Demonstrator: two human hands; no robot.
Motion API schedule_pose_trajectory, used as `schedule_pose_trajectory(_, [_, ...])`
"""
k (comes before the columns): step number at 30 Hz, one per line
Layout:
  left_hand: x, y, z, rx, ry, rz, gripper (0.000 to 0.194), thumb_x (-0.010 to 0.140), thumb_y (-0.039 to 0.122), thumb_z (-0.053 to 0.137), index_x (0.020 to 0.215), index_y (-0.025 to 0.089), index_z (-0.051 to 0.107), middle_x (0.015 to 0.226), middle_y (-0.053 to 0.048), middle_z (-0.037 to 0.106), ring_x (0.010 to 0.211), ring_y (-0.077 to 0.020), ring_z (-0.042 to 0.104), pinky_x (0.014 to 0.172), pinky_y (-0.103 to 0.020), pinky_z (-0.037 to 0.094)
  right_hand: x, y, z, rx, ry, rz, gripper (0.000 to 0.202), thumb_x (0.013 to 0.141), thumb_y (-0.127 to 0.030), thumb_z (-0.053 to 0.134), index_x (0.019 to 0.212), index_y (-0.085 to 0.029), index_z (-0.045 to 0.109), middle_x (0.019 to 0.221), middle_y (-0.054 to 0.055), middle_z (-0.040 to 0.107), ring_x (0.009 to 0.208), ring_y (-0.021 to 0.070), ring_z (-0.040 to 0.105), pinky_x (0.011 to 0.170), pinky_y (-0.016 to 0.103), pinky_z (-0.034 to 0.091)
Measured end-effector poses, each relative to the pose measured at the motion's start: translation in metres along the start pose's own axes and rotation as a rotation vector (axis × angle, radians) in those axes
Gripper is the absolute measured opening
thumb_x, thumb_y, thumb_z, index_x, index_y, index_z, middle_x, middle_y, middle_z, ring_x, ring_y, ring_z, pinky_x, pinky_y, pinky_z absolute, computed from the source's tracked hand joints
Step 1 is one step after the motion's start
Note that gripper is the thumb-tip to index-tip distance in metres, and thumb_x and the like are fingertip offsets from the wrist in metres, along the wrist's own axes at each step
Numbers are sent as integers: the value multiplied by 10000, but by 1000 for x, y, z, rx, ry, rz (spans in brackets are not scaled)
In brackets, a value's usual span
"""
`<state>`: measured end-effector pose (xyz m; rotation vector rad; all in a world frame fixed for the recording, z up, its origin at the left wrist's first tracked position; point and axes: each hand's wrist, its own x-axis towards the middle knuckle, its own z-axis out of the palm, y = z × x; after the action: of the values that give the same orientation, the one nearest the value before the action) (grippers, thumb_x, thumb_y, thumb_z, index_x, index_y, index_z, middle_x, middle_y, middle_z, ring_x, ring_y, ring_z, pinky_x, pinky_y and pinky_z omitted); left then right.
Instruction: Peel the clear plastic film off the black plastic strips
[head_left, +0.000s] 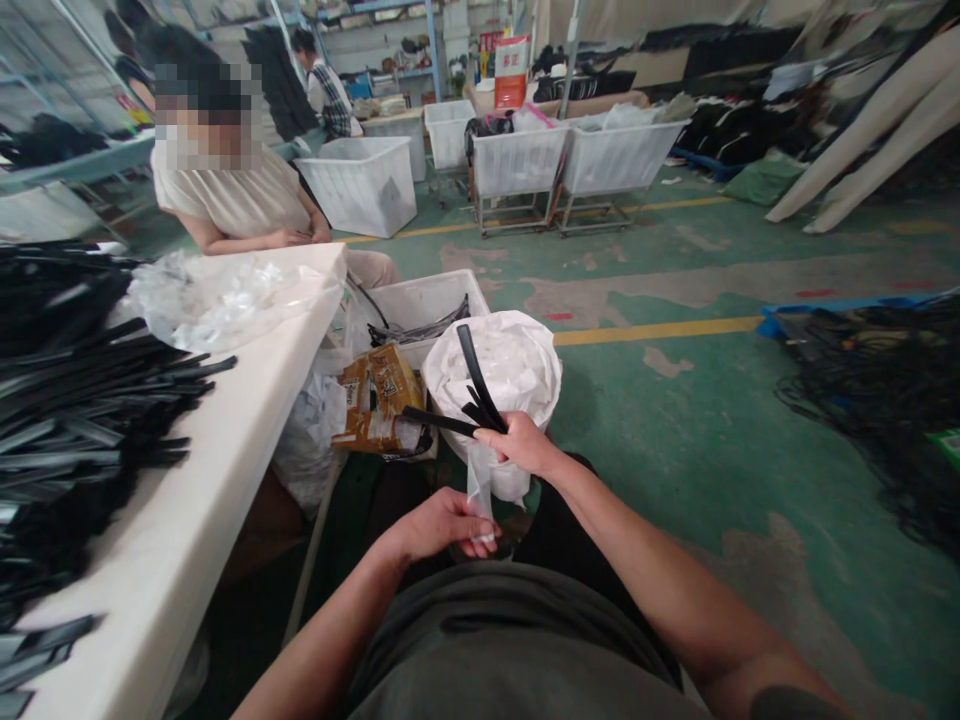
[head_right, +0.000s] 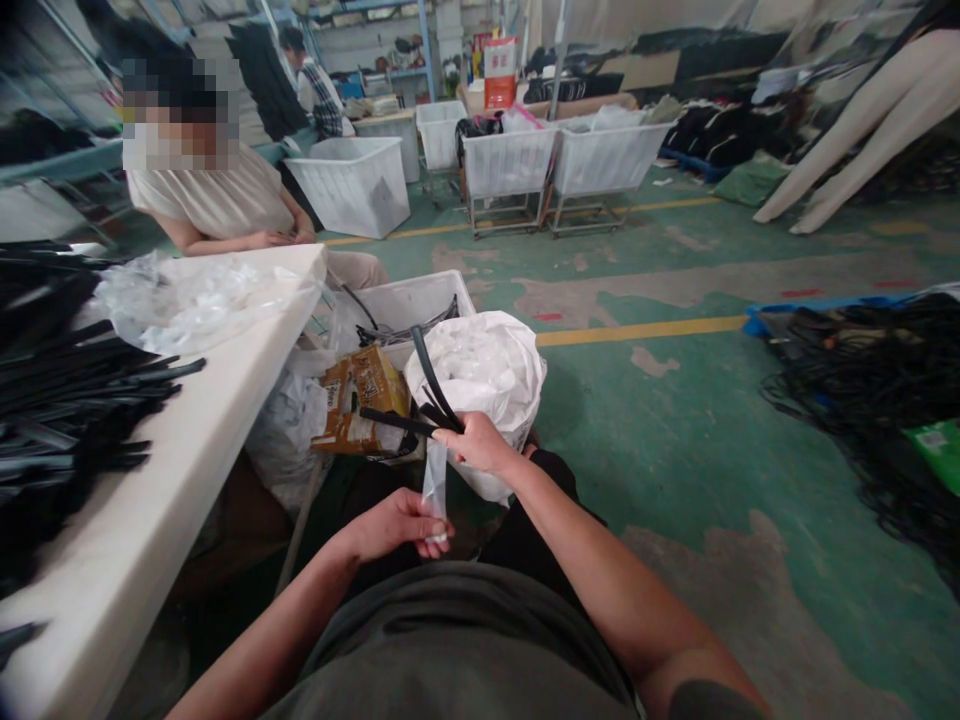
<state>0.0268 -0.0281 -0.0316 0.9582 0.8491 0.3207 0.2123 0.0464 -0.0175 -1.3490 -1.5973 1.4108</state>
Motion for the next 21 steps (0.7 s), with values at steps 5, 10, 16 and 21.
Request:
schedule_pose_trajectory(5, [7, -5, 1, -367, 177, 114, 342, 632, 378, 860, 729, 81, 723, 693, -98, 695, 562, -108, 605, 539, -188, 467, 3, 3, -5, -13, 114, 34, 269, 767, -396, 626, 658, -158, 566, 424, -46, 494, 402, 103, 456, 428, 202, 368])
schedule_pose_trajectory(10, [20, -1, -1, -834, 393, 216, 282, 677, 292, 848, 707, 136, 615, 611, 20, 596, 510, -57, 555, 496, -140, 478, -16, 3, -21, -17, 243, 72, 361, 810, -494, 590, 769, -142, 659, 392, -41, 472, 356, 134, 443, 400, 244, 365])
schedule_pose_trajectory(16, [28, 17, -7, -1049, 652, 172, 158, 907, 233, 605, 798, 121, 629, 691, -21, 661, 573, -82, 641, 542, -163, 555, -69, -1, -20, -119, 203, 4, 367, 831, -496, 580, 688, -166, 651, 568, 24, 624, 459, 160, 522, 472, 267, 402])
schedule_pose_trajectory(21, [25, 25, -6, -1123, 684, 189, 158, 904, 264, 604, 885, 117, 658, 754, -44, 704, 600, -107, 671, 536, -191, 576, -92, 5, -4, -339, 211, -132, 306, 870, -412, 546, 668, -187, 592, 605, -2, 573, 586, 174, 530, 566, 270, 372])
